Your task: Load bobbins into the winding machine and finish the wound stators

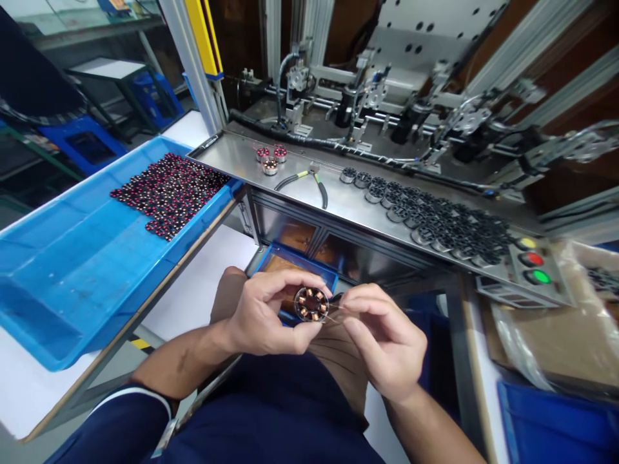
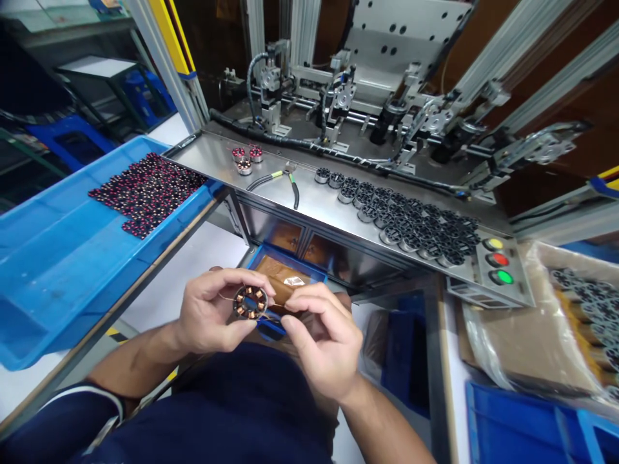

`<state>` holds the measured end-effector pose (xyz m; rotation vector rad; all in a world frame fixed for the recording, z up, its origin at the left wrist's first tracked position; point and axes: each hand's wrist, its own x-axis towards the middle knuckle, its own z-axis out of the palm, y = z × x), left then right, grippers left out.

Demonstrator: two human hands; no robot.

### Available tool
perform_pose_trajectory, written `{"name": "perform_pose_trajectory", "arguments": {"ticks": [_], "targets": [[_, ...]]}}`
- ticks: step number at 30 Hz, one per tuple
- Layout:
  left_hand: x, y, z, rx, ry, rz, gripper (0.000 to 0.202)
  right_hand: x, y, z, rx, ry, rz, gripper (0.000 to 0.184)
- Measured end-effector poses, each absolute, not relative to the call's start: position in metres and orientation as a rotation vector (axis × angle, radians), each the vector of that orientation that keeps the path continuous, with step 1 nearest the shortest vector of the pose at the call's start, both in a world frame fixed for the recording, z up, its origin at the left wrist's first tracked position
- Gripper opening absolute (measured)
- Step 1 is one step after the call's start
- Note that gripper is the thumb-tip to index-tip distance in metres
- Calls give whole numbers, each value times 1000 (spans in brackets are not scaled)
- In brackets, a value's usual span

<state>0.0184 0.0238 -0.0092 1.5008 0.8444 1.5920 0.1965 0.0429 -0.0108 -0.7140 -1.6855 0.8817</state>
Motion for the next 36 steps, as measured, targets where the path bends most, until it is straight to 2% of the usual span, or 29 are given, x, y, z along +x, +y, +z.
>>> {"name": "perform_pose_trajectory", "arguments": {"ticks": [6,14,22,27,30,33,36], "targets": [[17,23,-12,1536,847,1566,52,190,46,0,-630,-1733,838,23],[23,21,-9,1548,944,1716,51,180,32,-4,-565,-1691,711,34],[17,18,-3,1103,689,1347,37,203,64,-1,-458,-1881,768,44],[15,18,-4,1062,675,1210,34,200,70,10,-314,-1996,788,32],[14,17,-5,1007,691,1158,34,200,63,11,-359,-2027,580,28],[15,17,-4,973,682,1178,37,204,51,9,-416,-2061,281,31],[19,16,-3,1057,628,1288,40,204,41,4,-452,-2011,161,34]]}}
